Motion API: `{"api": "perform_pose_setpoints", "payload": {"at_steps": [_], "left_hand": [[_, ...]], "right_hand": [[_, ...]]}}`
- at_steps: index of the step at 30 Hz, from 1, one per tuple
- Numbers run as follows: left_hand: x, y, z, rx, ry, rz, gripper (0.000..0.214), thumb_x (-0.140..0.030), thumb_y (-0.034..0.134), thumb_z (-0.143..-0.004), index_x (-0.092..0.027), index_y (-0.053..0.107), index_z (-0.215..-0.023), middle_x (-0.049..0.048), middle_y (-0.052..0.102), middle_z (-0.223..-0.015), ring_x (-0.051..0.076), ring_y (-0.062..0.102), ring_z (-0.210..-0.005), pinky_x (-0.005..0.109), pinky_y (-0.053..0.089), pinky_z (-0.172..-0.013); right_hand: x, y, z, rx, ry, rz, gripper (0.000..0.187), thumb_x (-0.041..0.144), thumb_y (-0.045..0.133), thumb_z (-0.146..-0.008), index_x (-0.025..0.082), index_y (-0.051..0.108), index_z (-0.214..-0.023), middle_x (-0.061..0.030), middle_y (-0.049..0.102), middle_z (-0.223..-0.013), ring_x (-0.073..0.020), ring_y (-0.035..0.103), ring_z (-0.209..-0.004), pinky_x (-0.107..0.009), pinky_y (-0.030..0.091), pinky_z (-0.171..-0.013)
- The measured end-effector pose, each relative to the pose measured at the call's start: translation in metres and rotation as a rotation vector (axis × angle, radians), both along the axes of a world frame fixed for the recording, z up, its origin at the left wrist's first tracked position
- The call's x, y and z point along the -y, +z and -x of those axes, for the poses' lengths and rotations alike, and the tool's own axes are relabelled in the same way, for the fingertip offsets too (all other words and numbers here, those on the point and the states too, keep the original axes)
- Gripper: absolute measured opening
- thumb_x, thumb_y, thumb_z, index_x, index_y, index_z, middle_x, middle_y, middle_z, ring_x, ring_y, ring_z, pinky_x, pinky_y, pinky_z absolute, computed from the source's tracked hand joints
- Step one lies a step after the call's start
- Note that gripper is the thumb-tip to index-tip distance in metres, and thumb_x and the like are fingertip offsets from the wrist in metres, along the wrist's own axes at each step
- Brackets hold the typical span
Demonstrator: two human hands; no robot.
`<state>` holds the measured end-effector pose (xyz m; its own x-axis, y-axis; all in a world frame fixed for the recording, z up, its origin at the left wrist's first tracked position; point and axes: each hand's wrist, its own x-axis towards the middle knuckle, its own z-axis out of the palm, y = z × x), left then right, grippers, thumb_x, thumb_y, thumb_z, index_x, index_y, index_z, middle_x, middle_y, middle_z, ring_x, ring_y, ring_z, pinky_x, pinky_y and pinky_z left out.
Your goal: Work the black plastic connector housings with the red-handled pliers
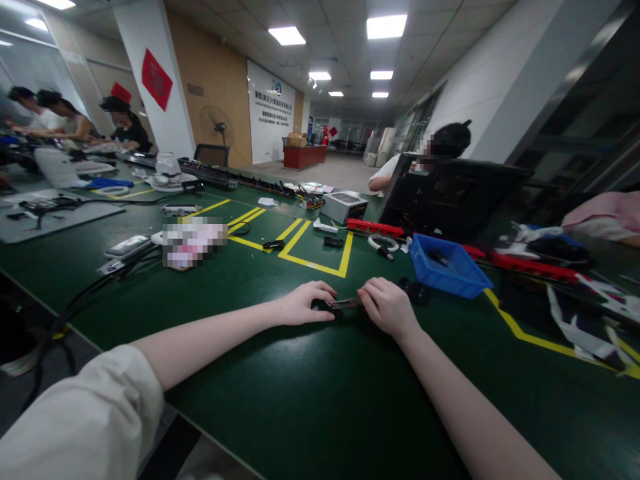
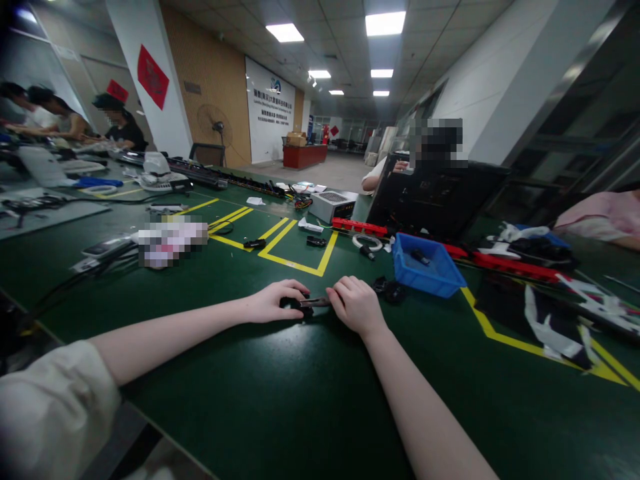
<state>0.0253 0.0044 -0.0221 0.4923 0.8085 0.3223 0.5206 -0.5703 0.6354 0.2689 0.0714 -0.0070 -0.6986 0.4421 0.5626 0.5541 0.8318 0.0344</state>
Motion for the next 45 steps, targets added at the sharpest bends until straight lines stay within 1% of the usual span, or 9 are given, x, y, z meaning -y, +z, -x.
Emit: {"api": "perform_pose_setpoints", "payload": {"at_steps": [8, 16, 22, 27, 30, 33, 36, 40, 45], "left_hand": [[0.002, 0.004, 0.001, 0.074, -0.085, -0.006, 0.024, -0.031, 0.077, -0.08, -0.017, 0.072, -0.099, 0.0092, 0.062, -0.12, 0.02, 0.061, -0.11, 0.037, 0.046, -0.101], [0.002, 0.003, 0.0, 0.175, -0.054, 0.024, 0.023, -0.03, 0.079, -0.077, -0.017, 0.073, -0.096, 0.0095, 0.064, -0.116, 0.021, 0.062, -0.109, 0.037, 0.047, -0.1], [0.002, 0.002, 0.0, 0.188, -0.043, 0.015, 0.023, -0.031, 0.079, -0.077, -0.017, 0.073, -0.095, 0.0087, 0.063, -0.114, 0.021, 0.061, -0.108, 0.037, 0.047, -0.099], [0.003, 0.004, 0.0, 0.12, -0.025, -0.012, 0.028, -0.034, 0.078, -0.078, -0.018, 0.071, -0.099, 0.0069, 0.061, -0.109, 0.02, 0.061, -0.104, 0.036, 0.047, -0.097], [0.006, 0.007, -0.001, 0.082, -0.02, -0.01, 0.034, -0.038, 0.077, -0.08, -0.018, 0.069, -0.107, 0.006, 0.06, -0.105, 0.019, 0.061, -0.099, 0.033, 0.048, -0.091], [0.01, 0.01, -0.003, 0.01, 0.002, -0.025, 0.037, -0.041, 0.075, -0.081, -0.018, 0.069, -0.109, 0.0052, 0.063, -0.102, 0.018, 0.062, -0.093, 0.029, 0.048, -0.083], [0.014, 0.012, -0.006, -0.096, 0.056, -0.042, 0.037, -0.045, 0.072, -0.082, -0.019, 0.068, -0.109, 0.0041, 0.066, -0.101, 0.018, 0.063, -0.09, 0.027, 0.047, -0.077], [0.015, 0.013, -0.008, -0.228, 0.14, -0.077, 0.04, -0.053, 0.067, -0.084, -0.023, 0.067, -0.11, 0.0025, 0.068, -0.104, 0.019, 0.065, -0.092, 0.027, 0.045, -0.075], [0.016, 0.011, -0.009, -0.313, 0.118, -0.104, 0.043, -0.058, 0.062, -0.087, -0.022, 0.065, -0.111, 0.0027, 0.069, -0.102, 0.02, 0.066, -0.091, 0.027, 0.045, -0.073]], "right_hand": [[0.0, 0.0, 0.0, 0.0, 0.006, -0.023, 0.038, 0.032, 0.037, -0.1, 0.018, 0.061, -0.075, -0.0078, 0.064, -0.08, -0.0172, 0.054, -0.076, -0.032, 0.038, -0.07], [-0.001, -0.002, 0.0, 0.019, 0.029, -0.03, 0.036, 0.03, 0.037, -0.1, 0.019, 0.059, -0.074, -0.0073, 0.063, -0.078, -0.0168, 0.053, -0.075, -0.032, 0.037, -0.07], [-0.001, -0.003, 0.0, 0.046, 0.03, -0.025, 0.038, 0.03, 0.036, -0.1, 0.019, 0.056, -0.069, -0.0062, 0.059, -0.073, -0.0157, 0.051, -0.069, -0.032, 0.035, -0.067], [-0.001, -0.003, 0.0, 0.065, 0.028, -0.018, 0.04, 0.032, 0.035, -0.1, 0.019, 0.057, -0.07, -0.0062, 0.058, -0.073, -0.0155, 0.05, -0.068, -0.032, 0.034, -0.067], [-0.001, -0.003, 0.0, 0.075, 0.026, -0.017, 0.041, 0.033, 0.035, -0.1, 0.018, 0.057, -0.07, -0.0063, 0.058, -0.073, -0.0155, 0.05, -0.068, -0.032, 0.033, -0.067], [-0.001, -0.003, 0.0, 0.08, 0.023, -0.018, 0.041, 0.033, 0.035, -0.1, 0.018, 0.057, -0.069, -0.0063, 0.058, -0.072, -0.0155, 0.049, -0.068, -0.032, 0.034, -0.067], [-0.001, -0.003, 0.001, 0.08, 0.02, -0.02, 0.04, 0.033, 0.035, -0.1, 0.018, 0.056, -0.069, -0.0062, 0.058, -0.073, -0.0154, 0.05, -0.068, -0.032, 0.034, -0.067], [0.0, -0.003, 0.002, 0.073, 0.015, -0.026, 0.039, 0.032, 0.036, -0.1, 0.018, 0.056, -0.07, -0.0063, 0.059, -0.073, -0.0154, 0.05, -0.068, -0.032, 0.034, -0.067], [0.0, -0.003, 0.002, 0.069, 0.009, -0.036, 0.038, 0.032, 0.037, -0.099, 0.019, 0.056, -0.069, -0.006, 0.059, -0.072, -0.0158, 0.049, -0.068, -0.032, 0.033, -0.067]]}}
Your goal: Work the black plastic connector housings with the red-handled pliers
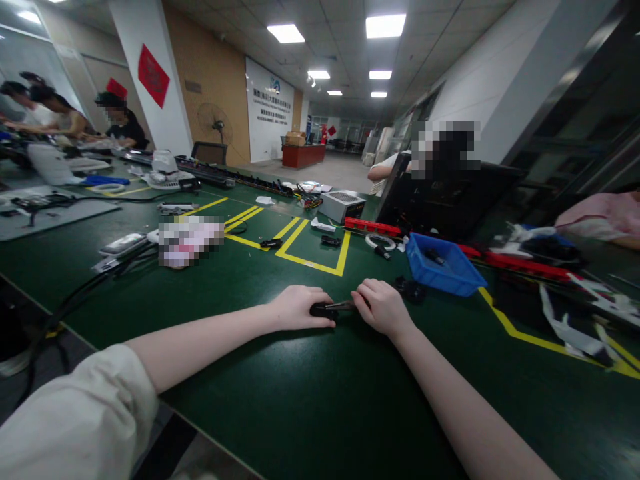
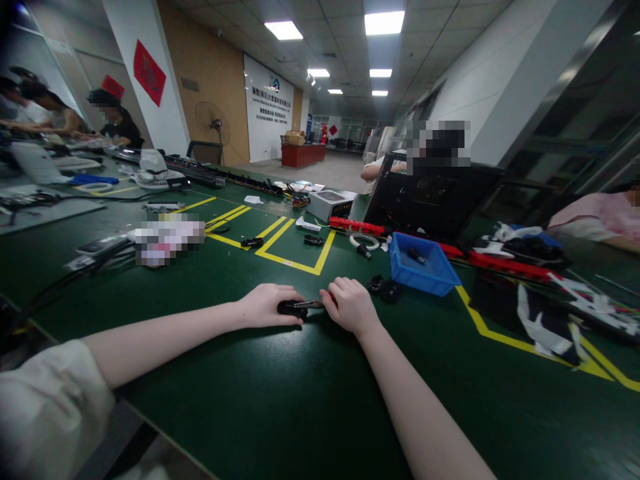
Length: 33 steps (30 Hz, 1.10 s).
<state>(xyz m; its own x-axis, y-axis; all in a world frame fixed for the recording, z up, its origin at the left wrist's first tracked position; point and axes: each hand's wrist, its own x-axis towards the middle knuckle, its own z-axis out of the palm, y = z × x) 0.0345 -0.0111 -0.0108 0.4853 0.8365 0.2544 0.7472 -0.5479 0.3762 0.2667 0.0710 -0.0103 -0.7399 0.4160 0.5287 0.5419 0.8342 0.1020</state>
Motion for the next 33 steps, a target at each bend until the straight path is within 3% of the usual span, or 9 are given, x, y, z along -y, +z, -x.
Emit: {"api": "perform_pose_setpoints", "payload": {"at_steps": [9, 23, 33], "left_hand": [[0.0019, 0.0021, 0.0002, -0.041, -0.022, -0.003, 0.042, -0.057, 0.053, -0.093, -0.021, 0.064, -0.111, 0.0037, 0.068, -0.1, 0.019, 0.065, -0.087, 0.026, 0.043, -0.07], [-0.0007, 0.0024, 0.0015, -0.019, -0.044, 0.037, 0.048, -0.063, 0.057, -0.088, -0.022, 0.064, -0.11, 0.0038, 0.07, -0.102, 0.021, 0.066, -0.09, 0.026, 0.043, -0.07], [0.0, 0.0021, 0.0007, -0.064, -0.043, 0.018, 0.045, -0.061, 0.053, -0.091, -0.021, 0.064, -0.109, 0.0034, 0.069, -0.098, 0.02, 0.066, -0.086, 0.026, 0.043, -0.069]], "right_hand": [[-0.0008, -0.0007, 0.0001, -0.002, -0.008, 0.009, 0.04, 0.032, 0.036, -0.1, 0.019, 0.058, -0.07, -0.006, 0.06, -0.074, -0.0157, 0.051, -0.071, -0.032, 0.034, -0.068], [0.0024, 0.0032, -0.0003, 0.072, -0.001, 0.06, 0.04, 0.036, 0.035, -0.1, 0.019, 0.058, -0.073, -0.0062, 0.06, -0.075, -0.0162, 0.05, -0.07, -0.033, 0.031, -0.069], [-0.0018, 0.0008, 0.0005, 0.103, -0.009, 0.114, 0.044, 0.04, 0.032, -0.102, 0.019, 0.058, -0.074, -0.0063, 0.061, -0.077, -0.0163, 0.051, -0.074, -0.031, 0.032, -0.069]]}}
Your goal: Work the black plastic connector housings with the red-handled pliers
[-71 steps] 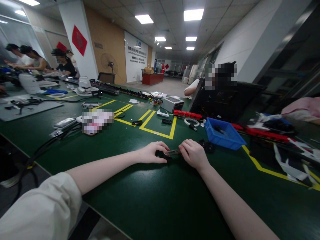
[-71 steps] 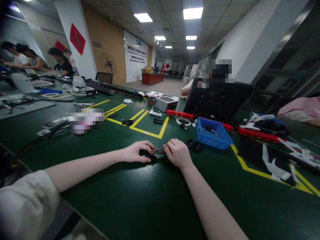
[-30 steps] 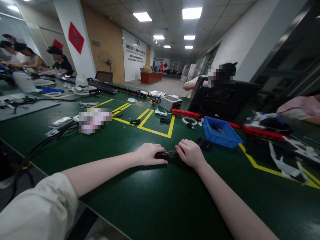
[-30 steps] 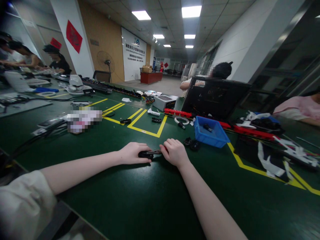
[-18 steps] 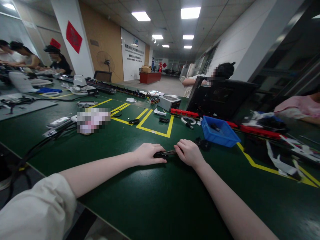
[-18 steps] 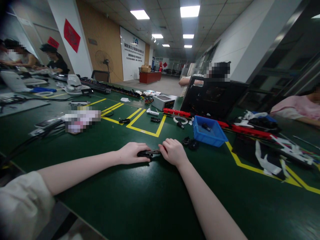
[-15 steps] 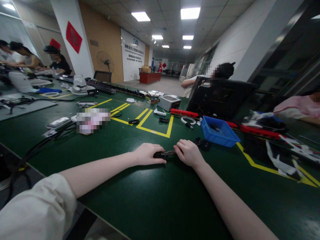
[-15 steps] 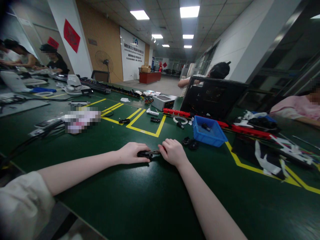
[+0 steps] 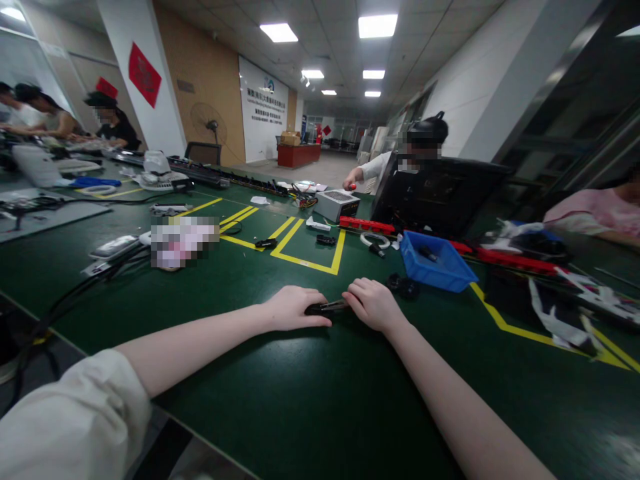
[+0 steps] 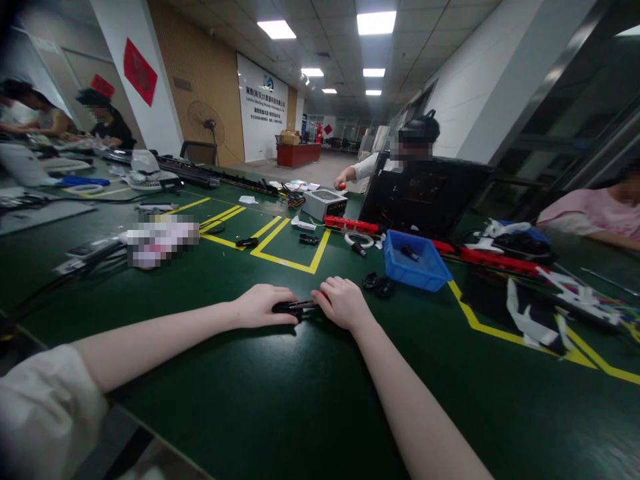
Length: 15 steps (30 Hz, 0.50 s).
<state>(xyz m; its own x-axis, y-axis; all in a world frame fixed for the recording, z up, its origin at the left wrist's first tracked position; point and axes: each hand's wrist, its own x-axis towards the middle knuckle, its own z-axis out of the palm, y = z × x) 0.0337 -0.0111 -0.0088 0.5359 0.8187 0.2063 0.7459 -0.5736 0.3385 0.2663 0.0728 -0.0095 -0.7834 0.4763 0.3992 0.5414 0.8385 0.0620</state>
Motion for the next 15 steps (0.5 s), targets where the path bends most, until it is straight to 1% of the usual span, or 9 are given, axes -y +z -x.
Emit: {"api": "perform_pose_setpoints", "payload": {"at_steps": [8, 15], "left_hand": [[0.0009, 0.0, -0.0004, 0.014, 0.017, 0.009, 0.045, -0.059, 0.047, -0.095, -0.02, 0.063, -0.109, 0.0049, 0.07, -0.1, 0.021, 0.066, -0.088, 0.026, 0.043, -0.071], [0.0006, -0.0001, 0.0001, 0.038, 0.018, 0.023, 0.044, -0.059, 0.049, -0.094, -0.021, 0.063, -0.113, 0.0052, 0.07, -0.102, 0.021, 0.067, -0.09, 0.027, 0.045, -0.072]], "right_hand": [[0.0013, 0.0036, 0.0002, 0.011, -0.009, 0.048, 0.04, 0.038, 0.033, -0.101, 0.02, 0.057, -0.075, -0.0059, 0.062, -0.078, -0.0164, 0.052, -0.073, -0.031, 0.033, -0.07], [0.0004, 0.0047, 0.0011, 0.049, 0.01, 0.087, 0.036, 0.038, 0.036, -0.1, 0.021, 0.055, -0.075, -0.0049, 0.064, -0.078, -0.0171, 0.052, -0.074, -0.033, 0.032, -0.072]]}}
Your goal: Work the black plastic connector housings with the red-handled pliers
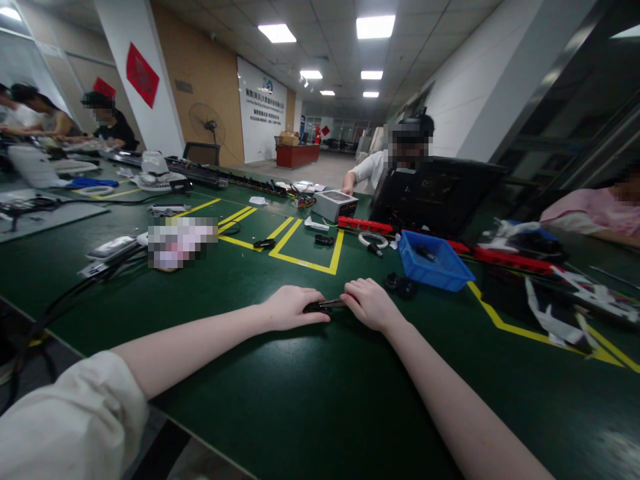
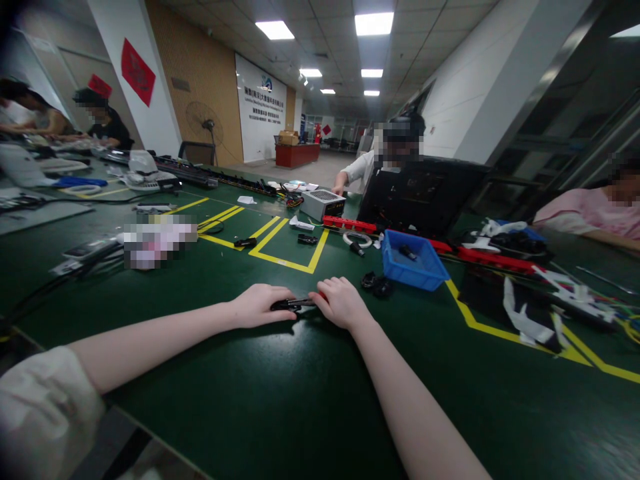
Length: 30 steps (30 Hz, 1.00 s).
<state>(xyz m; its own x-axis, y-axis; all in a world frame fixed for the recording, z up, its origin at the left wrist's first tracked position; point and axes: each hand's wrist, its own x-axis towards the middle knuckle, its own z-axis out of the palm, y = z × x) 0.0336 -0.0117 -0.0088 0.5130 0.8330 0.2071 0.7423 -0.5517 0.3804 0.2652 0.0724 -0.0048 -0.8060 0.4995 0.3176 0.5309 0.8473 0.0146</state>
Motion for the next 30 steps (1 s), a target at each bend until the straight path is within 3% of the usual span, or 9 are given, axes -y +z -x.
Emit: {"api": "perform_pose_setpoints", "payload": {"at_steps": [20, 30], "left_hand": [[0.0001, -0.0025, 0.0001, -0.007, 0.003, -0.026, 0.042, -0.058, 0.05, -0.094, -0.02, 0.062, -0.108, 0.0042, 0.069, -0.098, 0.02, 0.065, -0.085, 0.026, 0.042, -0.068], [0.0006, -0.0015, -0.0005, -0.026, 0.018, -0.019, 0.043, -0.058, 0.05, -0.094, -0.021, 0.061, -0.112, 0.0057, 0.069, -0.107, 0.022, 0.067, -0.093, 0.028, 0.045, -0.073]], "right_hand": [[-0.0021, -0.0026, -0.0016, -0.066, -0.023, 0.045, 0.04, 0.037, 0.031, -0.102, 0.021, 0.054, -0.073, -0.005, 0.061, -0.077, -0.0175, 0.05, -0.077, -0.031, 0.036, -0.071], [-0.0028, -0.0035, -0.0002, -0.042, -0.036, 0.094, 0.04, 0.038, 0.032, -0.101, 0.021, 0.054, -0.073, -0.0035, 0.061, -0.075, -0.0159, 0.053, -0.071, -0.03, 0.036, -0.071]]}}
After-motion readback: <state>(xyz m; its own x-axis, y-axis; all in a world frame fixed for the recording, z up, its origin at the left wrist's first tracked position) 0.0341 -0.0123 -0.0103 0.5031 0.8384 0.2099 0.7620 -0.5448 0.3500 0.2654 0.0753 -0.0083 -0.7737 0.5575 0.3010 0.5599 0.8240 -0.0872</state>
